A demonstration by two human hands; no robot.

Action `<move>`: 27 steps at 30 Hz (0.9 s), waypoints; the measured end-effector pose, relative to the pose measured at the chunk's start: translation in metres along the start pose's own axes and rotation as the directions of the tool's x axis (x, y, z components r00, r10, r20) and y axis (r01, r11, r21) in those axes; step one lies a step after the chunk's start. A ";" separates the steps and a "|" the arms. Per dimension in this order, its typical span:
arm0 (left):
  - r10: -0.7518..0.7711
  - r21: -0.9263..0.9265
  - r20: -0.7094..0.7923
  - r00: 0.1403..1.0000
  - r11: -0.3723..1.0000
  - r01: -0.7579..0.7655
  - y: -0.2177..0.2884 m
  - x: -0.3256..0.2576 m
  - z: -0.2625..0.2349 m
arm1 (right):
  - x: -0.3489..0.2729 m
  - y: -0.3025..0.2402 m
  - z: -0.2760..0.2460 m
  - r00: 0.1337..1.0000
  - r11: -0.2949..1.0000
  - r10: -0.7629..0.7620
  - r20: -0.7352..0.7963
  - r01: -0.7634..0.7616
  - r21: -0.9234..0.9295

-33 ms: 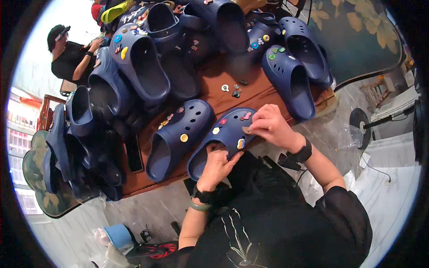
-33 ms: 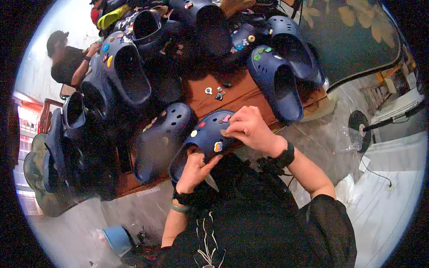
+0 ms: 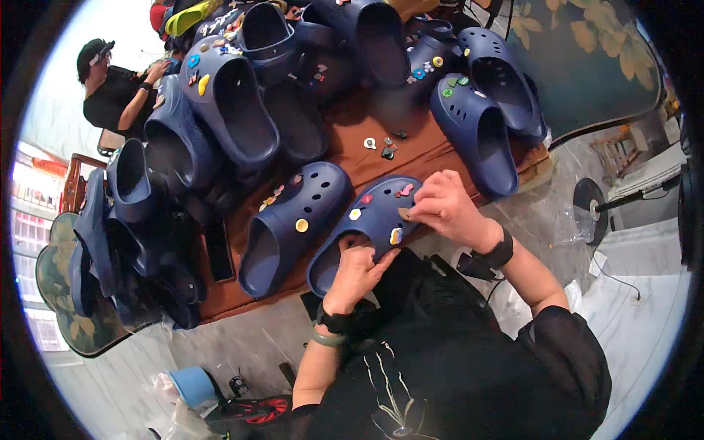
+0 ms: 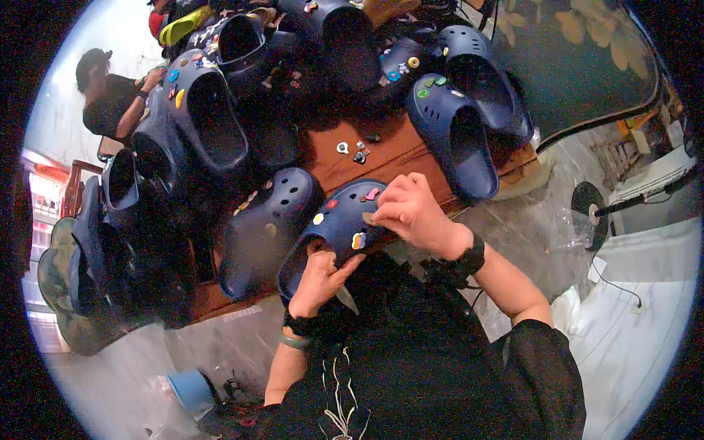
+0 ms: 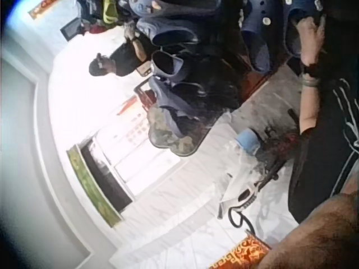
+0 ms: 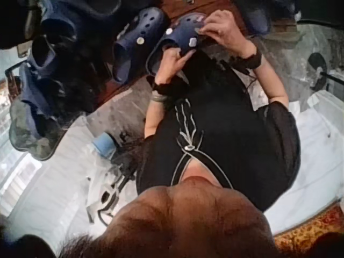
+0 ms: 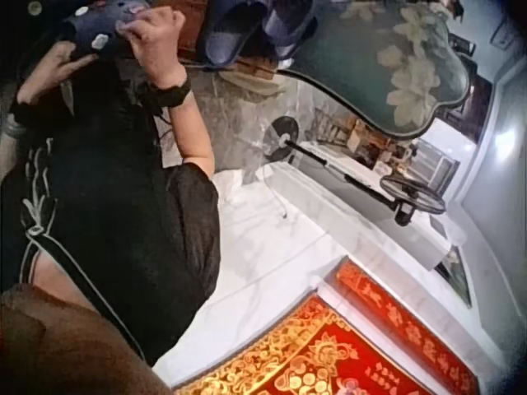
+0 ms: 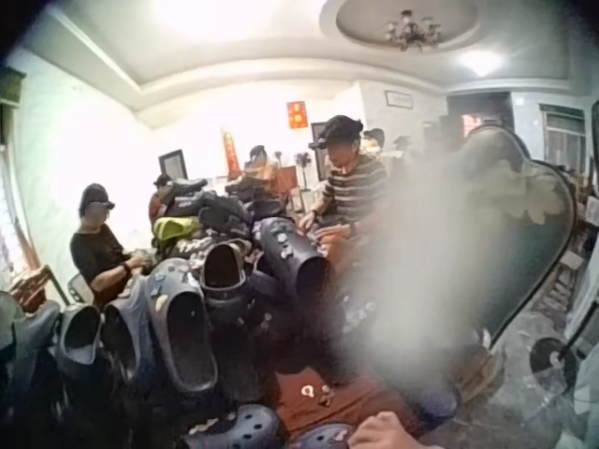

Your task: Attaching decorative charms to the holes of rubber clogs.

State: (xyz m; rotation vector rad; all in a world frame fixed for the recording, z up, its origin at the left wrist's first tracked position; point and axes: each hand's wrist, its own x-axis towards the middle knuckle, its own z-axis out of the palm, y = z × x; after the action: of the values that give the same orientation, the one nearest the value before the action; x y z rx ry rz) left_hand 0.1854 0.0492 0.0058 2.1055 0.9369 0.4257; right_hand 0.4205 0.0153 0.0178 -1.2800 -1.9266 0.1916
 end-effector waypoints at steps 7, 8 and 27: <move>0.257 0.152 -0.095 0.962 0.958 -0.241 -0.011 0.001 0.005 | 0.003 -0.017 0.018 0.999 0.964 0.005 0.043 0.007 -0.265; 0.258 0.136 -0.094 0.962 0.960 -0.244 -0.011 0.001 0.006 | 0.004 -0.020 0.017 0.999 0.961 0.015 0.040 -0.003 -0.278; 0.068 0.089 0.084 0.994 0.993 -0.075 -0.011 -0.006 0.009 | 0.062 0.118 0.037 0.971 0.992 0.094 0.221 -0.071 -0.108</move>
State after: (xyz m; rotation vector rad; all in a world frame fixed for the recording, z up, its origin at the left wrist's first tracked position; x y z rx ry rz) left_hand 0.1805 0.0450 -0.0084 2.2278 0.8506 0.3369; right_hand 0.4686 0.1331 -0.0353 -1.4585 -2.0976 0.2981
